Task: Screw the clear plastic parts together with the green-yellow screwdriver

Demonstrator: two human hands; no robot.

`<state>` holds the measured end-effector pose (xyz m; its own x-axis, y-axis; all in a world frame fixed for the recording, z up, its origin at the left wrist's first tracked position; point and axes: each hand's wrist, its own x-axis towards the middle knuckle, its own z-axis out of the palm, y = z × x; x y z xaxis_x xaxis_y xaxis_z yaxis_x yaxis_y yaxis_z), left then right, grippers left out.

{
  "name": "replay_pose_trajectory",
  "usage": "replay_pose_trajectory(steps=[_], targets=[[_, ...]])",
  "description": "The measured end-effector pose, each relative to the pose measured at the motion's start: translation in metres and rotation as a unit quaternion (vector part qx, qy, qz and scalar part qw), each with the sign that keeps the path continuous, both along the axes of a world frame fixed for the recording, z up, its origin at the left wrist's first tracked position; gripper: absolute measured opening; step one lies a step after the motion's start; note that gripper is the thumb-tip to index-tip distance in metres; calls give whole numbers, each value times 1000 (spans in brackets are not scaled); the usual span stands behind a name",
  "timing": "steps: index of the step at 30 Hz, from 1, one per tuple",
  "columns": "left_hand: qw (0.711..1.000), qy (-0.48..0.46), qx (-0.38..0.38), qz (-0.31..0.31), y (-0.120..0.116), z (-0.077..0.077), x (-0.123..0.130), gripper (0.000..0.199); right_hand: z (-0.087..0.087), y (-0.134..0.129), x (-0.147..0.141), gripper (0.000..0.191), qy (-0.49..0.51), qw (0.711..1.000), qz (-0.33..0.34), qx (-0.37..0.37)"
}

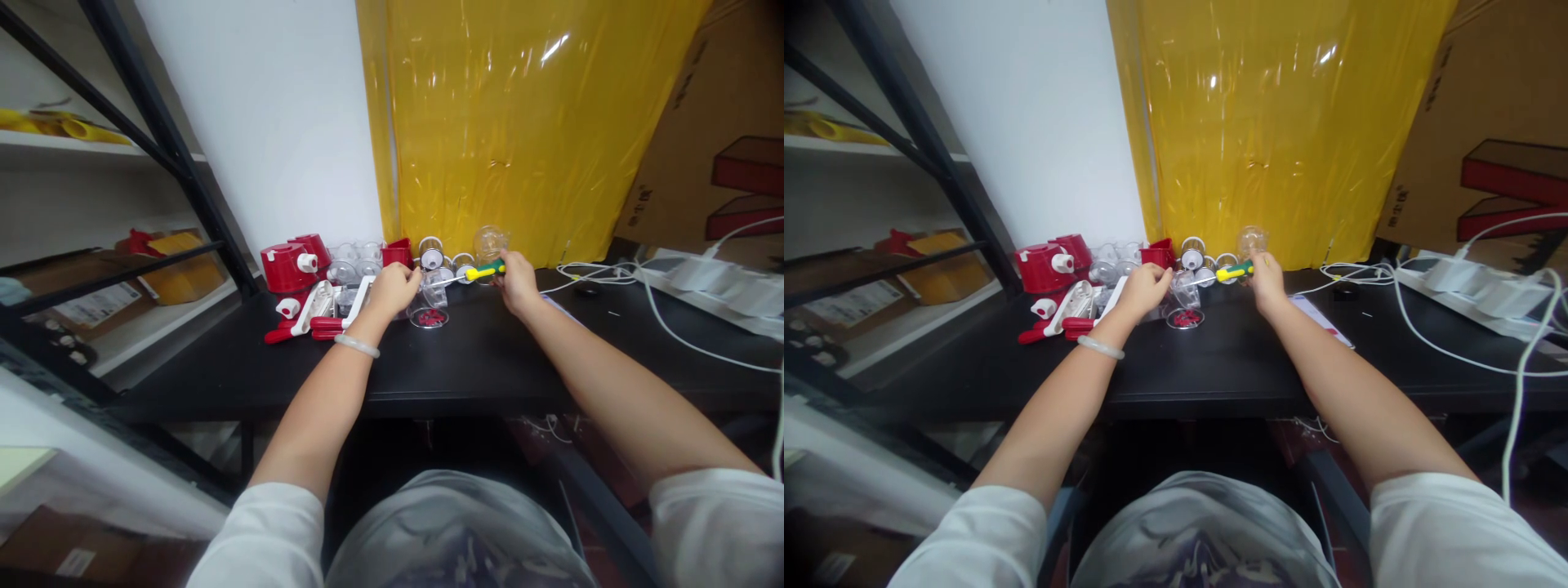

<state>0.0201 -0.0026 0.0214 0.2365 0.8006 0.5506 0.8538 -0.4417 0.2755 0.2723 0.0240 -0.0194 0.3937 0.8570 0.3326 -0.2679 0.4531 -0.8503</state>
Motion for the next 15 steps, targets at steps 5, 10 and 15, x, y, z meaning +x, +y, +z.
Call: replay_pose_trajectory(steps=[5, 10, 15], targets=[[1000, 7, -3, 4, -3, 2, 1, 50, 4, -3, -2, 29, 62, 997, 39, -29], [1000, 1, -3, 0, -4, 2, 0, 50, 4, -4, -1, 44, 50, 998, 24, -31], [1000, -4, -1, -1, -1, 0, 0, 50, 2, -2, -1, 57, -10, 999, -28, -16]])
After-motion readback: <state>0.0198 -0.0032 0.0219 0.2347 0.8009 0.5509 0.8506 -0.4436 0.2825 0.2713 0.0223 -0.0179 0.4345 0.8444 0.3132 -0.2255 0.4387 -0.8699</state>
